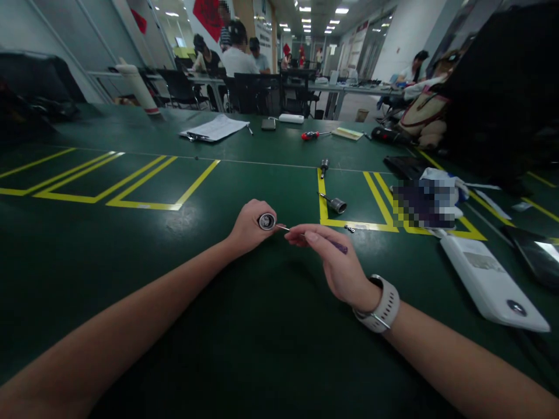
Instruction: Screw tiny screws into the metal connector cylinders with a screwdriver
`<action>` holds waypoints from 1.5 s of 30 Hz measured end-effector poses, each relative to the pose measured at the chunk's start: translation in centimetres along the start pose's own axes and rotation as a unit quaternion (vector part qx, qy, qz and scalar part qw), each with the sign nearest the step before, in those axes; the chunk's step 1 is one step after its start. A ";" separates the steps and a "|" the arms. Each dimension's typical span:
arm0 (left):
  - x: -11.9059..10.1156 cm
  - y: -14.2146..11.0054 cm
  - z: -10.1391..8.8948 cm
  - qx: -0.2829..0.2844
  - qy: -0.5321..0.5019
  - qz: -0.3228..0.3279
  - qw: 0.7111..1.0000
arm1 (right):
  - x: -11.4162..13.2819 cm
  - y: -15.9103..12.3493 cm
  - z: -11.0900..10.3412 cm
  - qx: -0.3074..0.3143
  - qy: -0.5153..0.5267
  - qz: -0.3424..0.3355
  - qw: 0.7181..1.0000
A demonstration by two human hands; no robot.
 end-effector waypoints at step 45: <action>-1.4 -2.1 1.0 0.096 0.061 0.071 0.991 | -1.6 -0.4 0.2 -0.053 0.046 0.092 0.993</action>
Point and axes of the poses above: each hand's wrist, its own y-axis towards the middle knuckle, its own z-axis out of the palm, x = y × z, the point moved 1 cm from there along y, towards the middle knuckle, and after that the axes turned 10 degrees about -z, right-handed, at the moved point
